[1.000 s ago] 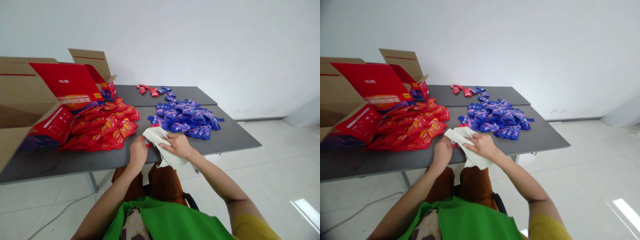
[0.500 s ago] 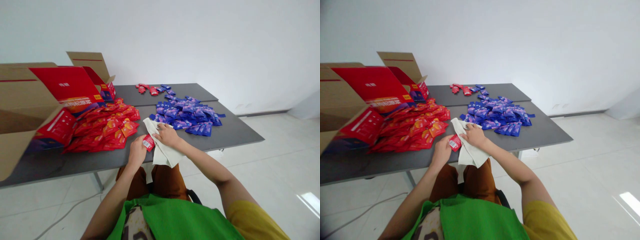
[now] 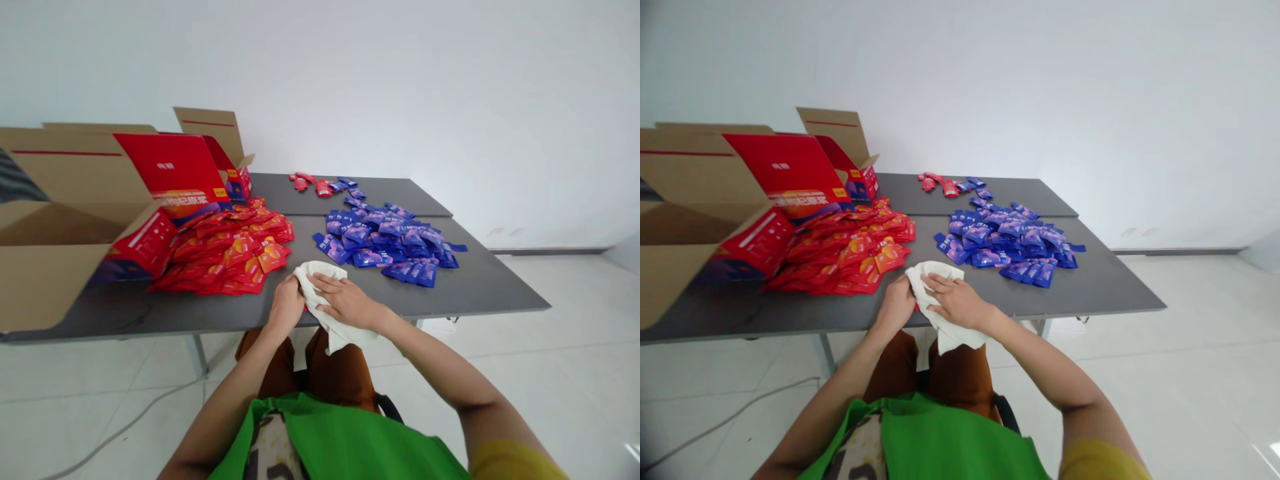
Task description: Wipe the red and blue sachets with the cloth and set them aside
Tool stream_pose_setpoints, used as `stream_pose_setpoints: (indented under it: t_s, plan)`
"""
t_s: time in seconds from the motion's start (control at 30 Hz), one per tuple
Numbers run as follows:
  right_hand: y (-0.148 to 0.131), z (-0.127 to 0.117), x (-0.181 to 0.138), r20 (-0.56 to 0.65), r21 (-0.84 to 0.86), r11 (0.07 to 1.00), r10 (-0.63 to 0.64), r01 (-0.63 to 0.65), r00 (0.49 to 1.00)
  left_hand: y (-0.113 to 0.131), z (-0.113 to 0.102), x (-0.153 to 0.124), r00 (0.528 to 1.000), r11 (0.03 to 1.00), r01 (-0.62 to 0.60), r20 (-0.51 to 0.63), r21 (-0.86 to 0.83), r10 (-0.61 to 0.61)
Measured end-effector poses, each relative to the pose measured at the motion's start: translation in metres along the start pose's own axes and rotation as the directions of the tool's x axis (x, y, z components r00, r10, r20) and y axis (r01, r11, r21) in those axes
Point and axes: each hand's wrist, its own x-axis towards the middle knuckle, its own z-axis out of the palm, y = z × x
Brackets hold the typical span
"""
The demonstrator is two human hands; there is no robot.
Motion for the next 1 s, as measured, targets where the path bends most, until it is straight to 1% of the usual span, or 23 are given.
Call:
stream_pose_setpoints:
  t_s: [0.03, 0.1, 0.17, 0.2, 0.23, 0.27, 0.33, 0.4, 0.47, 0.53, 0.57, 0.6, 0.63, 0.7, 0.73, 0.77, 0.83, 0.9, 0.97, 1.0]
  plan:
    - [0.002, -0.001, -0.007, -0.006, -0.004, 1.0, 0.022, -0.022, 1.0, -0.001, -0.001, 0.0, 0.999, 1.0, -0.025, 0.021, 0.005, 0.024]
    - [0.008, -0.001, -0.015, -0.029, -0.015, 0.993, 0.12, -0.121, 0.992, -0.003, -0.002, -0.001, 0.994, 0.996, -0.083, 0.075, 0.018, 0.081]
    - [0.016, -0.001, -0.015, -0.057, -0.032, 0.966, 0.255, -0.258, 0.965, -0.003, -0.003, -0.002, 0.986, 0.992, -0.117, 0.127, 0.038, 0.111]
    - [0.019, 0.0, -0.012, -0.068, -0.04, 0.952, 0.302, -0.305, 0.951, -0.003, -0.004, -0.002, 0.984, 0.992, -0.118, 0.14, 0.05, 0.11]
    - [0.021, 0.0, -0.006, -0.072, -0.045, 0.948, 0.312, -0.315, 0.947, -0.003, -0.004, -0.002, 0.984, 0.992, -0.113, 0.146, 0.056, 0.104]
    - [0.022, 0.001, 0.0, -0.069, -0.043, 0.958, 0.282, -0.285, 0.957, -0.003, -0.004, -0.003, 0.985, 0.993, -0.11, 0.143, 0.051, 0.102]
    - [0.017, 0.003, 0.012, -0.057, -0.021, 0.987, 0.155, -0.157, 0.986, -0.002, -0.004, -0.002, 0.988, 0.994, -0.11, 0.105, -0.004, 0.11]
    - [0.009, 0.004, 0.018, -0.046, 0.016, 0.999, 0.04, -0.04, 0.998, -0.002, -0.002, -0.002, 0.995, 0.993, -0.093, 0.038, -0.075, 0.096]
    - [0.003, 0.004, 0.014, -0.044, 0.05, 0.999, -0.007, 0.009, 0.999, -0.002, 0.001, -0.001, 0.999, 0.993, -0.048, -0.015, -0.112, 0.047]
    - [0.002, 0.005, 0.002, -0.051, 0.064, 0.998, -0.002, 0.005, 0.999, -0.002, 0.004, -0.001, 0.999, 0.995, -0.005, -0.034, -0.103, 0.002]
    - [0.003, 0.005, -0.006, -0.068, 0.057, 0.998, 0.04, -0.036, 0.997, -0.003, 0.004, -0.001, 0.999, 0.996, 0.014, -0.034, -0.092, -0.018]
    - [0.005, 0.006, -0.014, -0.096, 0.04, 0.993, 0.114, -0.111, 0.989, -0.004, 0.002, -0.001, 0.999, 0.996, 0.04, -0.029, -0.084, -0.043]
    - [0.008, 0.007, -0.021, -0.132, 0.017, 0.978, 0.209, -0.209, 0.969, -0.006, -0.003, -0.001, 0.997, 0.994, 0.069, -0.022, -0.083, -0.071]
    - [0.014, 0.009, -0.034, -0.217, -0.026, 0.909, 0.402, -0.416, 0.89, -0.009, -0.022, 0.001, 0.99, 0.988, 0.127, -0.042, -0.092, -0.131]
    - [0.016, 0.009, -0.039, -0.254, -0.041, 0.868, 0.47, -0.495, 0.845, -0.01, -0.036, 0.003, 0.984, 0.984, 0.152, -0.079, -0.09, -0.159]
    - [0.017, 0.009, -0.042, -0.281, -0.052, 0.834, 0.516, -0.549, 0.81, -0.011, -0.054, 0.006, 0.972, 0.983, 0.168, -0.152, -0.072, -0.177]
    - [0.016, 0.008, -0.045, -0.318, -0.067, 0.792, 0.56, -0.607, 0.765, -0.012, -0.094, 0.014, 0.913, 0.972, 0.235, -0.348, 0.021, -0.213]
    - [0.013, 0.008, -0.045, -0.342, -0.079, 0.771, 0.575, -0.632, 0.744, -0.012, -0.134, 0.027, 0.83, 0.938, 0.332, -0.503, 0.103, -0.239]
    - [0.009, 0.008, -0.044, -0.367, -0.084, 0.758, 0.58, -0.647, 0.727, -0.015, -0.167, 0.044, 0.756, 0.868, 0.467, -0.586, 0.171, -0.292]
    - [0.008, 0.008, -0.043, -0.381, -0.083, 0.755, 0.58, -0.651, 0.72, -0.017, -0.179, 0.054, 0.716, 0.828, 0.528, -0.623, 0.189, -0.314]
